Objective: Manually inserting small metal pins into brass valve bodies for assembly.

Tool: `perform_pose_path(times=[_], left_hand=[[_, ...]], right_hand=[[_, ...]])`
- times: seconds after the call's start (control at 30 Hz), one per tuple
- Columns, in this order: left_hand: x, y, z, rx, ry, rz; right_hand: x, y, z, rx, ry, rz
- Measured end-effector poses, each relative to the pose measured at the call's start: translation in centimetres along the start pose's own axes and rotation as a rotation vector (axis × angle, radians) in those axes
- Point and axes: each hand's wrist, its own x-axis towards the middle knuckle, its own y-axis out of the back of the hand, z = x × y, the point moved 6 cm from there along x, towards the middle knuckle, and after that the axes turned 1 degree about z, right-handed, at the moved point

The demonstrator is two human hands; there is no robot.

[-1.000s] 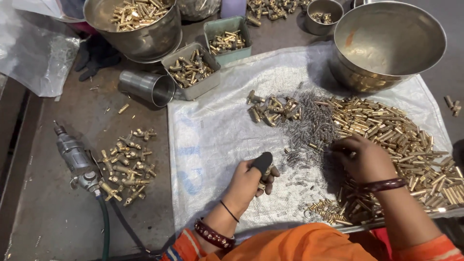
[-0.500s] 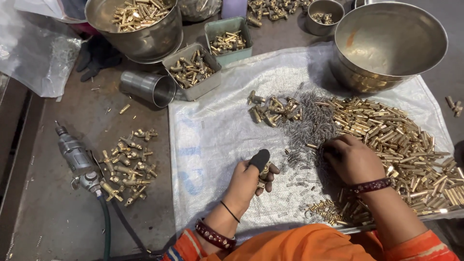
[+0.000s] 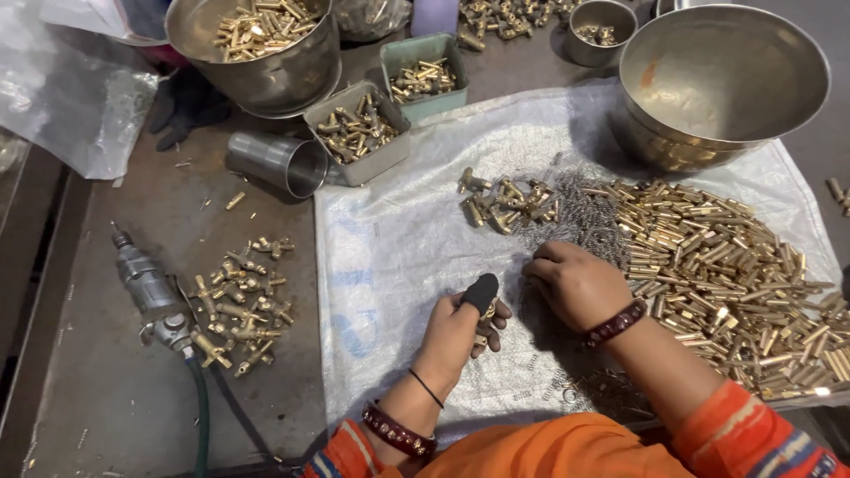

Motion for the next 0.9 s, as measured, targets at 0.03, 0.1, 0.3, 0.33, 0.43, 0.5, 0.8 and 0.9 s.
perform_pose_path(times=[0.03,0.1,0.3,0.33,0.43,0.5,0.8,0.9], left_hand=[[-0.2,0.0,0.2,0.000,0.000,0.005],[-0.4,0.2,0.6,-0.034,0.010,0.025],[-0.3,0.0,0.3,-0.126,0.025,-0.009],[-0.4,0.0,0.3,-0.127,0.026,-0.008],[-0.4,-0.1,0.4,-0.113,0.014,-0.007],[-0.2,0.0,0.3,-0.136,0.005,-0.018],[-0.6,0.2,0.8,-0.200,0.095,-0.008],[0.7,0.1,-1.1,-0.300,0.029,-0.053]], right_hand=[[0.2,-0.2,0.0,0.003,0.004,-0.001],[0.6,-0.4,-0.3,-0.090,0.072,0.008],[0.0,-0.8,0.6,-0.058,0.034,-0.015],[0.1,-0.8,0.6,-0.058,0.035,-0.016],[0.1,-0.7,0.4,-0.054,0.045,-0.033],[0.2,-0.8,0.5,-0.070,0.005,-0.081],[-1.8,1.8,-1.9,0.607,-0.088,0.182],[-1.9,2.4,-4.2,0.621,-0.057,0.139]])
